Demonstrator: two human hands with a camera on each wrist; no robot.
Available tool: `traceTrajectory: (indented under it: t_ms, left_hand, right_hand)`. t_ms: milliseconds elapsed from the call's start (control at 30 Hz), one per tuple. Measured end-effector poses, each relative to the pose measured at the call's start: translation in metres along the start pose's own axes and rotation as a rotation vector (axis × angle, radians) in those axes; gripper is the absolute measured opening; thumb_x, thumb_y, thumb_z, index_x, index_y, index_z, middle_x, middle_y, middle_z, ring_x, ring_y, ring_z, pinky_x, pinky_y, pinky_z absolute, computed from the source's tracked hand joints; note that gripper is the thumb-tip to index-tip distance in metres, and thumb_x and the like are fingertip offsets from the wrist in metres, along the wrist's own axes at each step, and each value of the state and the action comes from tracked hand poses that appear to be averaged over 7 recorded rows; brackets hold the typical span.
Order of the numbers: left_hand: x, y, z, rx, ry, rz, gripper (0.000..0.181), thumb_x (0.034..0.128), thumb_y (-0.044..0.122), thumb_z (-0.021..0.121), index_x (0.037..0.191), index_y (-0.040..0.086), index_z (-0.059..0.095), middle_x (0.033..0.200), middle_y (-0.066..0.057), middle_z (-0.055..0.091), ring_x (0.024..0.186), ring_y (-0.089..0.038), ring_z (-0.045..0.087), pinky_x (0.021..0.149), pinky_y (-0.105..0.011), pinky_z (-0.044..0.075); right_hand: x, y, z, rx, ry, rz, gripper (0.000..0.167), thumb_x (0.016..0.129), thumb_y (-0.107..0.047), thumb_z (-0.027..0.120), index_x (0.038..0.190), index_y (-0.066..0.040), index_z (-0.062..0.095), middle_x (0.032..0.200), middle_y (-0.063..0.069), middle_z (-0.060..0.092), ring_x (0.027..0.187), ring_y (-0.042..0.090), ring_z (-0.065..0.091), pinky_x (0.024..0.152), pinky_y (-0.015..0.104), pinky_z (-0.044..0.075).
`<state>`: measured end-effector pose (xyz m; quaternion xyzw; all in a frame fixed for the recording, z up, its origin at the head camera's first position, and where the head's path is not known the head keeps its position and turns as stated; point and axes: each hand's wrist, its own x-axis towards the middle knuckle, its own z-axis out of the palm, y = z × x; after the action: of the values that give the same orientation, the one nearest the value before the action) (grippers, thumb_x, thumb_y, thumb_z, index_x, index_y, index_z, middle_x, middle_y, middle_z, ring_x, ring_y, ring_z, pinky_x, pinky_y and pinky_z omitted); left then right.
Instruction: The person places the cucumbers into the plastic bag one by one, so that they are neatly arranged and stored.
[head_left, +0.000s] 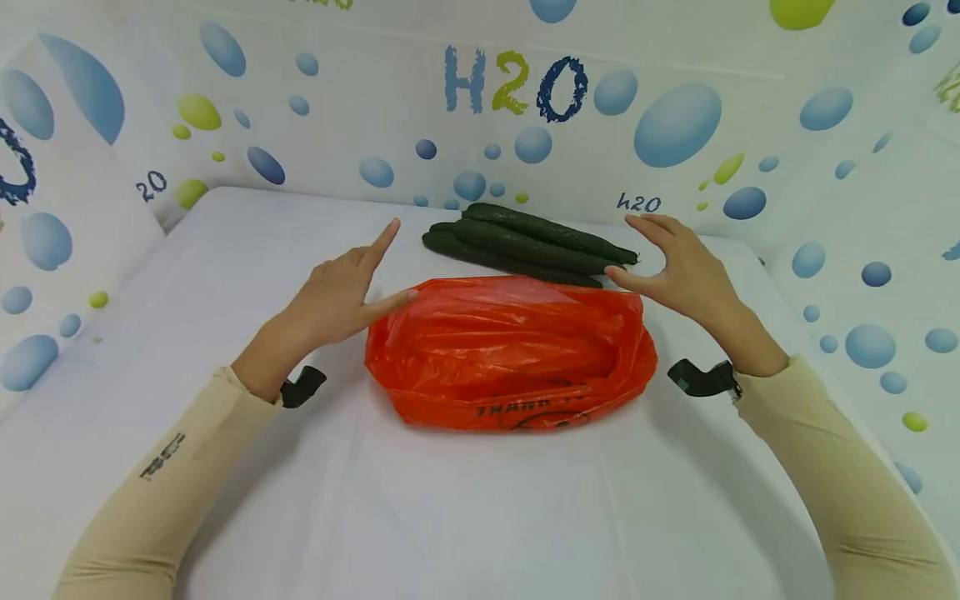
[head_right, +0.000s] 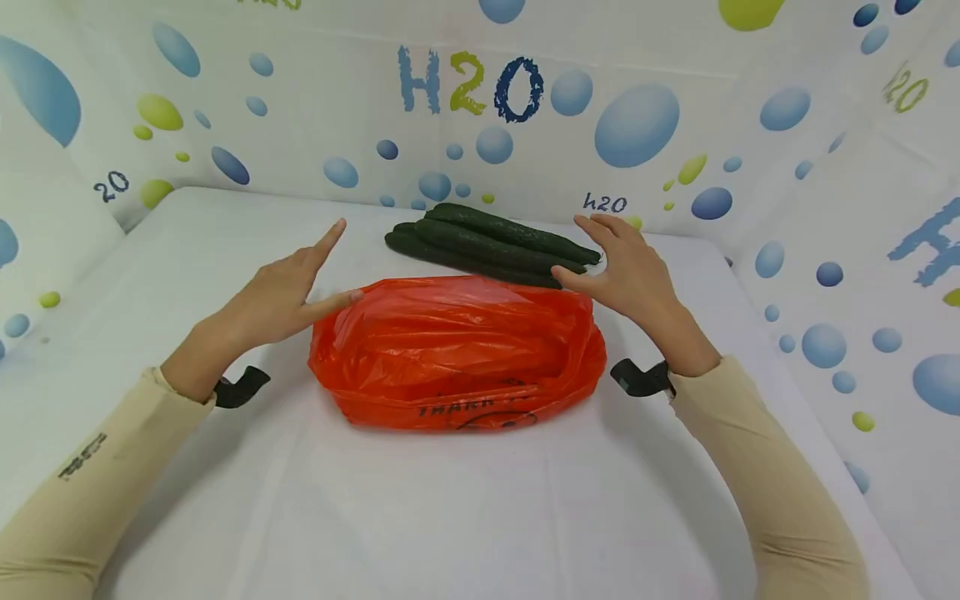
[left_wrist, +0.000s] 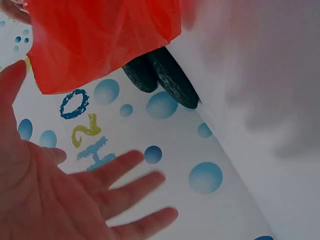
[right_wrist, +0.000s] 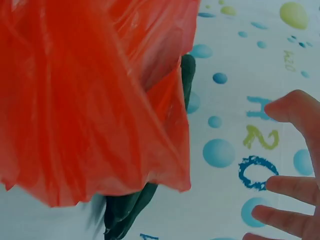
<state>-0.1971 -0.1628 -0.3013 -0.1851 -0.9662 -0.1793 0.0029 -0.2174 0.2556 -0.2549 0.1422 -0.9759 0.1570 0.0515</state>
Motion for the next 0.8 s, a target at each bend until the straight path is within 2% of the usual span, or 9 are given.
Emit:
traceTrajectory:
  t_ms: [133,267,367,467,567,700,800]
  left_hand:
    - [-0.006,-0.004,0.001,-0.073,-0.067,0.021,0.091,0.0951,0.053,0.053,0.156,0.032,-0.011,0.155,-0.023,0.029,0.134,-0.048,0.04,0.103,-0.066,0.035]
    - [-0.01,-0.008,0.0,-0.171,-0.162,0.039,0.082,0.0957,0.053,0.052,0.156,0.04,-0.002,0.16,-0.015,0.023,0.14,-0.044,0.031,0.103,-0.069,0.033]
    - [-0.01,-0.01,0.0,-0.222,-0.216,0.083,0.073,0.0965,0.053,0.05,0.156,0.04,0.011,0.159,-0.01,0.027,0.142,-0.039,0.028,0.104,-0.069,0.031]
    - [-0.009,-0.008,0.0,-0.235,-0.26,0.099,0.066,0.0967,0.054,0.048,0.155,0.039,0.021,0.155,-0.007,0.034,0.141,-0.036,0.03,0.104,-0.068,0.032]
    - [-0.009,-0.007,0.002,-0.216,-0.281,0.083,0.062,0.0959,0.057,0.047,0.152,0.035,0.033,0.15,-0.008,0.041,0.138,-0.035,0.035,0.104,-0.067,0.034]
    - [-0.009,-0.007,0.007,-0.185,-0.268,0.083,0.062,0.0949,0.06,0.048,0.145,0.025,0.048,0.145,-0.01,0.047,0.134,-0.034,0.041,0.104,-0.062,0.037]
    - [-0.008,-0.005,0.011,-0.164,-0.257,0.091,0.065,0.0933,0.061,0.049,0.143,0.018,0.052,0.141,-0.011,0.051,0.13,-0.033,0.046,0.102,-0.059,0.041]
  right_hand:
    - [0.005,-0.014,0.002,0.02,0.068,-0.054,0.07,0.086,-0.043,0.068,0.145,-0.011,0.047,0.15,0.018,0.039,0.135,0.041,0.038,0.093,0.065,0.045]
    - [0.01,-0.023,0.006,0.066,0.105,-0.101,0.062,0.086,-0.038,0.07,0.139,-0.009,0.054,0.144,0.017,0.046,0.131,0.038,0.043,0.095,0.062,0.046]
    - [0.013,-0.029,0.008,0.125,0.085,-0.125,0.057,0.087,-0.034,0.07,0.136,-0.008,0.057,0.143,0.016,0.048,0.129,0.037,0.045,0.097,0.061,0.045]
    - [0.015,-0.034,0.011,0.166,0.042,-0.137,0.053,0.088,-0.031,0.07,0.134,-0.007,0.057,0.142,0.016,0.049,0.127,0.036,0.046,0.098,0.059,0.045]
    - [0.018,-0.038,0.016,0.181,0.015,-0.147,0.05,0.089,-0.029,0.07,0.131,-0.006,0.059,0.14,0.015,0.051,0.125,0.035,0.048,0.098,0.058,0.045]
    - [0.025,-0.044,0.025,0.195,-0.009,-0.169,0.045,0.089,-0.026,0.07,0.128,-0.004,0.06,0.136,0.016,0.054,0.122,0.035,0.05,0.1,0.056,0.045]
    - [0.029,-0.049,0.031,0.187,-0.031,-0.176,0.043,0.09,-0.024,0.069,0.128,-0.004,0.06,0.136,0.017,0.054,0.122,0.036,0.05,0.1,0.055,0.045]
